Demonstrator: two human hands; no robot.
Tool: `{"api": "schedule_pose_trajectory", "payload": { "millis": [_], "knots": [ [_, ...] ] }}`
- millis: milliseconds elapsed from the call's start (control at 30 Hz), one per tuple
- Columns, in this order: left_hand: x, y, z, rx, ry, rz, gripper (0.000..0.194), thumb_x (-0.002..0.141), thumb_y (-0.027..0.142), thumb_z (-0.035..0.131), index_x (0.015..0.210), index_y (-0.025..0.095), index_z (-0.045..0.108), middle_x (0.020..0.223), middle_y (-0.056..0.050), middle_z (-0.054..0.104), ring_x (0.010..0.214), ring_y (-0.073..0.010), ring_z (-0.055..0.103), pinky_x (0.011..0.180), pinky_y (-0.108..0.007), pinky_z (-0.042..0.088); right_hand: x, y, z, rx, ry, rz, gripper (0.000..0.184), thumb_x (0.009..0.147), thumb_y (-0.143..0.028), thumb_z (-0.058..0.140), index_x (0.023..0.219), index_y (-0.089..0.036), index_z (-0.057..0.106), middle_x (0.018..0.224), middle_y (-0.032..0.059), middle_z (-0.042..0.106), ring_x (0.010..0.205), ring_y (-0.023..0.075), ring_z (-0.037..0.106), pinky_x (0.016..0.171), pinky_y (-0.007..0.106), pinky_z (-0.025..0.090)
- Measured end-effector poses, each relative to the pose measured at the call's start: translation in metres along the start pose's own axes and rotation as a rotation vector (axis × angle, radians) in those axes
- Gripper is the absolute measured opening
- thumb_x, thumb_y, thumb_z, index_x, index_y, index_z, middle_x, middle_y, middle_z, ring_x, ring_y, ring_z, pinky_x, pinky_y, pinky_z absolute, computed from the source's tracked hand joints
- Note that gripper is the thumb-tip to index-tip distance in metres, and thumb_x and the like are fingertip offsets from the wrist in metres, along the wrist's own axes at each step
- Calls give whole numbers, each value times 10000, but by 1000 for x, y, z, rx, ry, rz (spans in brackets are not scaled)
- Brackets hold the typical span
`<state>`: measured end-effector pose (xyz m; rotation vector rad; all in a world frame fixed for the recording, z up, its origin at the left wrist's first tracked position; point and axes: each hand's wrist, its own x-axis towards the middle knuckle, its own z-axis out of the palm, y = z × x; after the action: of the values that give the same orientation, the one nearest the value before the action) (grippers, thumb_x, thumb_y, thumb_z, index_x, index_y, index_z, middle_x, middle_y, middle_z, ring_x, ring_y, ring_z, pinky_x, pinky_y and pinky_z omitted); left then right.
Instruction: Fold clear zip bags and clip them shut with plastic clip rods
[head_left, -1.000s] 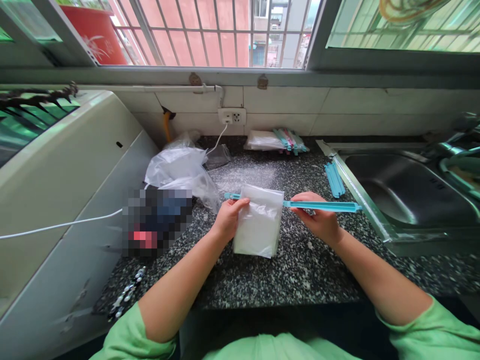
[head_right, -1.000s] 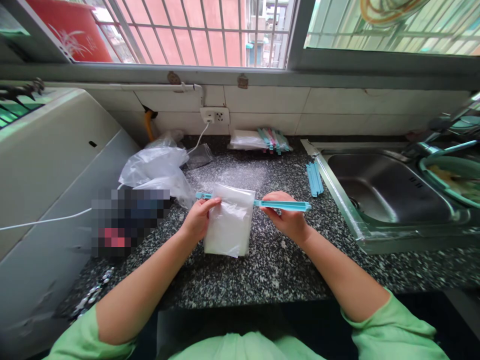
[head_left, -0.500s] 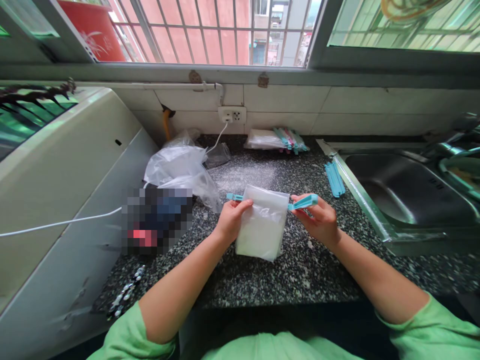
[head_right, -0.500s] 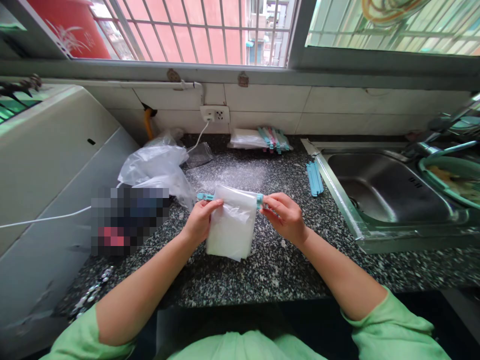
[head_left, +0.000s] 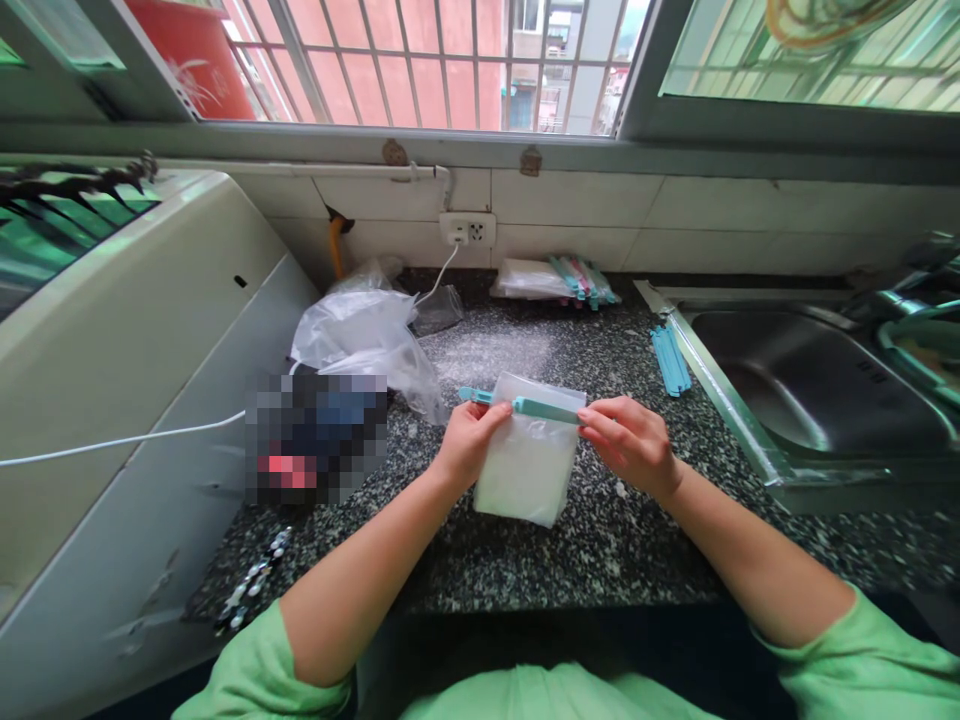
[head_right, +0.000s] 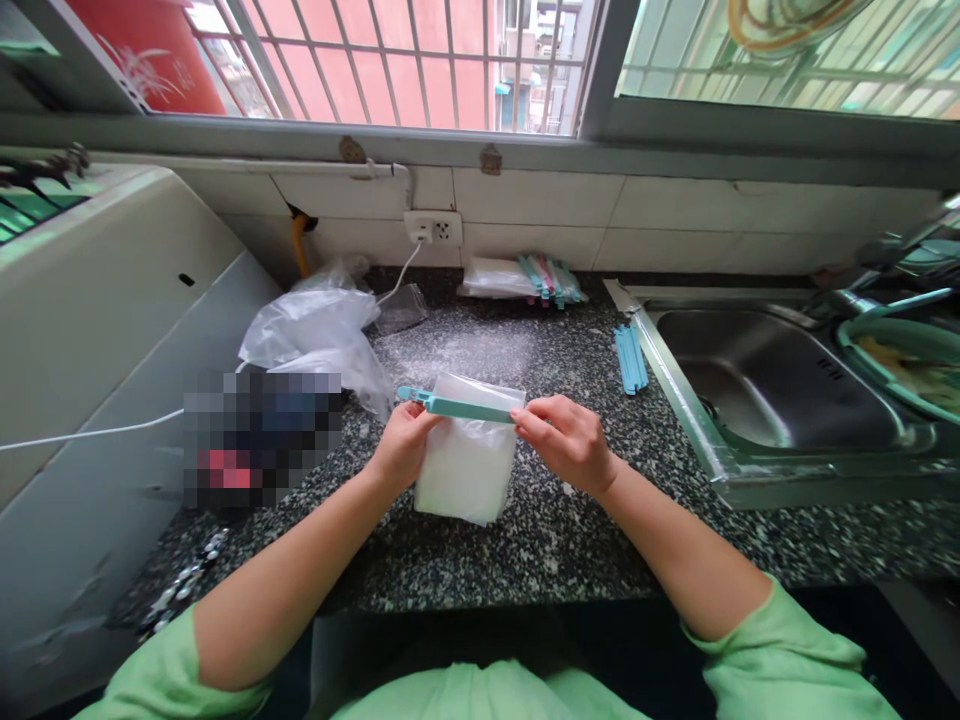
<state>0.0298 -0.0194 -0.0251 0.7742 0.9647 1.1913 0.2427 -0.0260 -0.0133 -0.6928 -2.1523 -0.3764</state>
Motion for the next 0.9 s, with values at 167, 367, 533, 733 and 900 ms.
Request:
{"api": "schedule_pose_trajectory", "payload": {
  "millis": [167, 367, 533, 733, 900],
  "knots": [
    [-2, -1, 0, 13, -27, -3, 315, 479, 386, 759, 565, 121, 613, 500, 1, 568, 454, -87, 469, 475, -212, 366, -1, 1, 2, -24, -19, 39, 343, 813, -116, 557, 1133, -238, 562, 855, 42, 617, 724, 108, 569, 634, 225, 520],
    [-6, 3, 3, 37, -50, 16, 331, 489, 407, 763, 553, 126, 600, 528, 2, 577, 474, -88, 466, 494, -220, 376, -2, 2, 4, -31, -33, 88, 312, 813, -113, 550, 1078, -258, 628, 829, 36, 629, 690, 105, 575, 608, 223, 530],
    [-8, 6, 4, 75, -68, 28, 324, 498, 402, 756, 547, 133, 583, 544, 1, 572, 505, -99, 467, 518, -231, 380, -3, 3, 7, -75, -61, 89, 302, 827, -109, 518, 1058, -253, 648, 810, 36, 640, 661, 97, 574, 593, 213, 524],
    [-5, 4, 3, 123, -55, 64, 271, 513, 339, 737, 520, 132, 563, 503, 21, 525, 504, -87, 437, 528, -223, 360, -3, 1, 9, -154, -138, 76, 295, 840, -85, 481, 1026, -216, 669, 795, 45, 638, 655, 96, 563, 567, 191, 504],
    [-4, 6, 2, 137, -72, 48, 272, 502, 348, 741, 591, 121, 620, 570, -2, 594, 537, -104, 478, 543, -226, 385, -4, 1, 10, -176, -173, 71, 292, 856, -98, 457, 1035, -193, 668, 795, 52, 633, 660, 96, 561, 578, 186, 502]
  ]
}}
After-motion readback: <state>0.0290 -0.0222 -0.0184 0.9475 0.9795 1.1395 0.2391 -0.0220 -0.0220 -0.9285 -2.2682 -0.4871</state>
